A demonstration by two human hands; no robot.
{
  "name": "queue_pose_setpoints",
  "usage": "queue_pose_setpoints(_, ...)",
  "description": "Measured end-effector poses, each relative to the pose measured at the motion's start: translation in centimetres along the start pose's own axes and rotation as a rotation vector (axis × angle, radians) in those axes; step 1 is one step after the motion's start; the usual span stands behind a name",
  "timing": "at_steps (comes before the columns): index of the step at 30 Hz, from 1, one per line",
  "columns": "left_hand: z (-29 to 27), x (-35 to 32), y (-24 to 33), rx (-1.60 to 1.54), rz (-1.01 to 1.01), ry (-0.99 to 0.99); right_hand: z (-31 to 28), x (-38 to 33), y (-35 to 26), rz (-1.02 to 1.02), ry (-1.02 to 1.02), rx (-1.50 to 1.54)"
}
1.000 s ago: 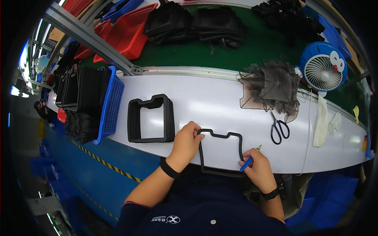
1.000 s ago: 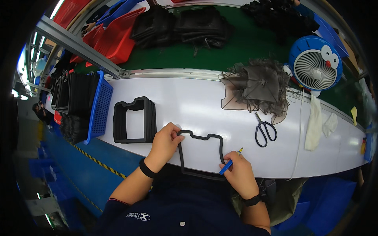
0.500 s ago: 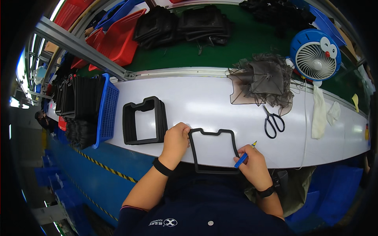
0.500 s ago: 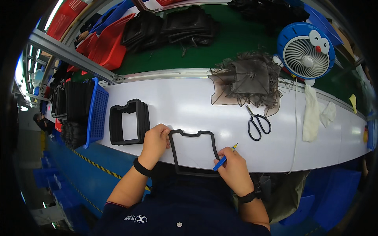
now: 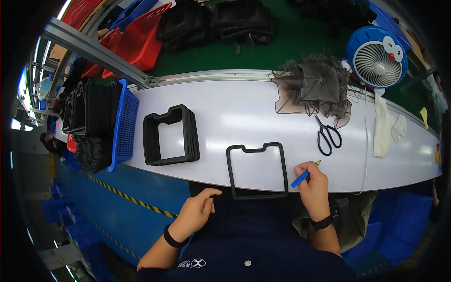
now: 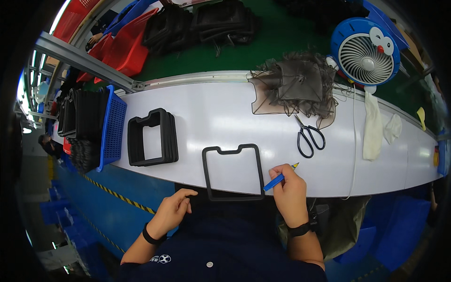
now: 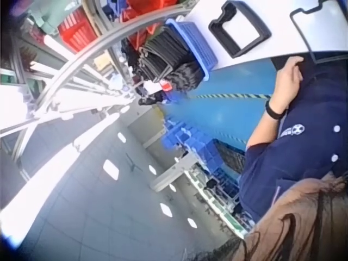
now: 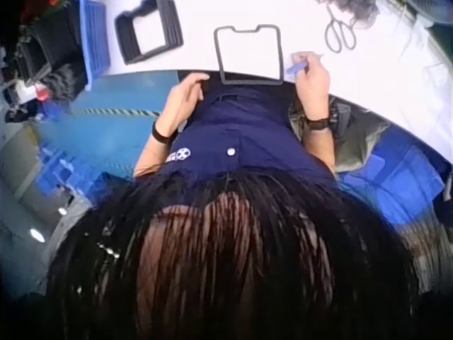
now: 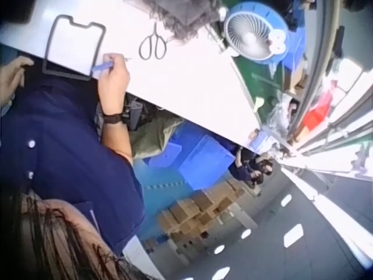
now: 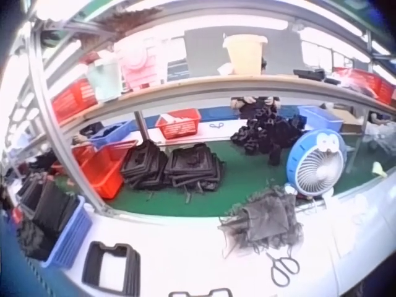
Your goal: The worker is inspecting and cleaning black plastic frame components using a pen-like tool and organizing notes.
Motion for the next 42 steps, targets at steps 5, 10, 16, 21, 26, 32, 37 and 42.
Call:
queue_pose_setpoints(5, -0.9, -1.2, -1.0, 0.124, 0.179, -0.133, -2.9, -0.4, -1.3, -0.332, 0.304, -0.233)
queue_pose_setpoints(10, 0.7, -0.3, -2.0, -0.183, -0.092, -0.156, -1.4, -1.2, -2.7, -0.438, 0.259, -0.369)
queue_pose_setpoints(16, 4.1, 1.6, -2.7, -0.374, -0.274, -0.306, 1.9, -1.2, -1.9, -0.266, 0.059, -0.295)
queue_pose_setpoints(21, 5.2, 2.0, -2.2, -0.471, -0.194, -0.24, 2.5, -1.0, -1.7, -0.285, -0.005, -0.269)
queue_pose_setpoints(26, -0.6, 1.4, 1.5, -0.138, 0.194, 0.26, 2.3, -1.7, -2.7, -0.244, 0.013, 0.497)
queue_pose_setpoints(32, -4.7, 1.9, 1.4, 0.004, 0.443, 0.74, 4.0, -2.8, -7.9, -1.107, -0.092, -0.016)
queue_pose_setpoints(37, -5.9, 1.8, 0.3, -0.004, 0.47, 0.867, 5.7, -3.2, -8.6, -1.225, -0.082, -0.087)
queue_pose_setpoints(42, -7.0, 1.2, -0.6, -0.034, 0.453, 0.886, 7.2, -3.1, -9.6, -1.245, -0.112, -0.113)
Point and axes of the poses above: each hand's wrist, its own x-axis towards the middle knuckle, its own z-axis out of the palm, y = z × x, the point moved 5 cm from there along x, towards the middle knuckle, and after that the axes turned 9 degrees about x, right-handed, at the moved point
